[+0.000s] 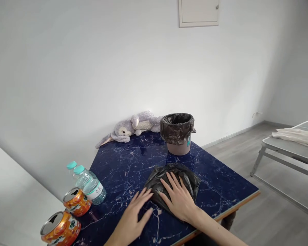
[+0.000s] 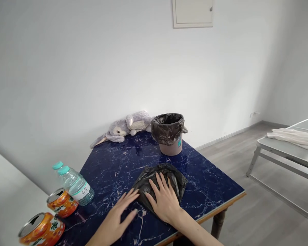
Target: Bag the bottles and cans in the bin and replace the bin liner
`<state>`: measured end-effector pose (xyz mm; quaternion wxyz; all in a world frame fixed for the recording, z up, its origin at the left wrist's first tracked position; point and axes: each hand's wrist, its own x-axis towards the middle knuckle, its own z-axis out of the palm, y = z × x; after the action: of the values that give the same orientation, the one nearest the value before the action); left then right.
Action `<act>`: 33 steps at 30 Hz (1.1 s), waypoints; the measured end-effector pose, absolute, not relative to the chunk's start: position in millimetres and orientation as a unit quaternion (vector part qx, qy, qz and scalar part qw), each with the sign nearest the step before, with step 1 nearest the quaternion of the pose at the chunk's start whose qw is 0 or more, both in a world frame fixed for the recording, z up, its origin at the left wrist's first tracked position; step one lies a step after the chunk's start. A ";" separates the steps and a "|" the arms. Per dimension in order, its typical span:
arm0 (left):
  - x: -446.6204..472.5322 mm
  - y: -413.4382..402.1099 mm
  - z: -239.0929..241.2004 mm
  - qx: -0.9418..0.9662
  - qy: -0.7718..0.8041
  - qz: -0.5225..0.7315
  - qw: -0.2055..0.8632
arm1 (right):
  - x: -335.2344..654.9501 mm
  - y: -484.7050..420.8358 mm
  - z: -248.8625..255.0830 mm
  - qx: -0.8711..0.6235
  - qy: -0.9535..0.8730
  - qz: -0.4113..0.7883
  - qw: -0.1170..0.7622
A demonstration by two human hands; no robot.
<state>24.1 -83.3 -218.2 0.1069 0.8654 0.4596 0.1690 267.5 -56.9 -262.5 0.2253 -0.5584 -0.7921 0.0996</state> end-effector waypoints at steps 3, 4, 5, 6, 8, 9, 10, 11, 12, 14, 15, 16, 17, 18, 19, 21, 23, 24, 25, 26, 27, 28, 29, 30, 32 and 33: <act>-18.7 -93.3 -224.7 0.812 0.534 0.211 0.106 | 275.7 -48.0 -275.9 -0.572 -0.782 0.082 0.234; -28.3 -97.8 -228.1 0.803 0.546 0.216 0.103 | 278.2 -45.3 -278.0 -0.580 -0.777 0.073 0.234; -35.1 -102.4 -231.7 0.799 0.551 0.218 0.099 | 281.4 -42.4 -279.7 -0.590 -0.770 0.063 0.233; -39.3 -106.8 -235.1 0.798 0.553 0.218 0.093 | 285.6 -39.1 -281.3 -0.602 -0.762 0.051 0.232; -41.6 -113.7 -240.4 0.800 0.552 0.220 0.082 | 298.6 -31.5 -285.4 -0.630 -0.742 0.027 0.227; -41.1 -115.8 -242.1 0.802 0.549 0.222 0.077 | 307.6 -27.4 -288.3 -0.645 -0.731 0.017 0.223; -40.1 -116.9 -243.3 0.803 0.547 0.226 0.074 | 318.0 -23.5 -291.6 -0.660 -0.718 0.007 0.219; -39.2 -117.3 -244.0 0.803 0.546 0.229 0.072 | 329.3 -19.9 -295.3 -0.676 -0.705 -0.002 0.213; -38.6 -116.9 -244.4 0.802 0.546 0.231 0.070 | 341.0 -16.6 -298.9 -0.692 -0.692 -0.010 0.206; -38.7 -115.5 -245.0 0.801 0.548 0.232 0.066 | 362.3 -11.6 -305.3 -0.717 -0.670 -0.019 0.189; -39.2 -114.8 -245.2 0.801 0.549 0.232 0.064 | 370.5 -9.9 -307.6 -0.725 -0.663 -0.020 0.183; -39.9 -114.4 -245.4 0.800 0.550 0.230 0.064 | 376.4 -8.9 -309.0 -0.730 -0.659 -0.019 0.179; -40.4 -114.2 -245.5 0.799 0.552 0.228 0.065 | 379.9 -8.6 -309.5 -0.732 -0.658 -0.017 0.176; -40.8 -114.3 -245.5 0.798 0.554 0.226 0.067 | 380.8 -9.1 -309.1 -0.729 -0.662 -0.014 0.176; -41.0 -114.5 -245.4 0.797 0.556 0.224 0.069 | 379.5 -10.4 -307.7 -0.719 -0.670 -0.012 0.182; -40.6 -115.2 -244.9 0.797 0.558 0.222 0.068 | 371.6 -15.0 -302.4 -0.683 -0.700 -0.003 0.208; -39.7 -115.5 -244.5 0.798 0.557 0.223 0.064 | 360.3 -21.7 -294.3 -0.625 -0.742 0.014 0.241; -39.3 -115.6 -244.4 0.798 0.556 0.224 0.062 | 354.6 -25.5 -289.4 -0.594 -0.764 0.030 0.250; -39.1 -115.5 -244.4 0.799 0.555 0.224 0.061 | 349.1 -29.2 -284.1 -0.564 -0.786 0.050 0.250; -39.0 -115.3 -244.6 0.799 0.555 0.225 0.060 | 344.2 -32.9 -278.5 -0.536 -0.805 0.072 0.243; -39.1 -115.1 -244.8 0.799 0.555 0.225 0.059 | 340.0 -36.5 -272.6 -0.511 -0.822 0.095 0.233; -39.3 -114.7 -245.1 0.799 0.555 0.225 0.057 | 336.5 -39.8 -266.8 -0.487 -0.837 0.116 0.222; -39.6 -114.2 -245.4 0.799 0.554 0.226 0.054 | 333.7 -42.9 -261.1 -0.465 -0.849 0.133 0.213; -39.9 -113.7 -245.7 0.800 0.553 0.227 0.051 | 331.5 -45.7 -255.8 -0.445 -0.860 0.146 0.204; -40.3 -112.6 -245.9 0.801 0.551 0.228 0.045 | 328.5 -49.6 -247.6 -0.410 -0.877 0.162 0.192; -40.3 -112.1 -245.8 0.802 0.550 0.228 0.045 | 327.4 -50.6 -245.2 -0.397 -0.883 0.163 0.188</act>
<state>-40.3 -112.1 -245.8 0.0445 0.8019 0.5504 0.2281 327.4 -50.6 -245.2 0.1882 -0.3974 -0.8831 0.1634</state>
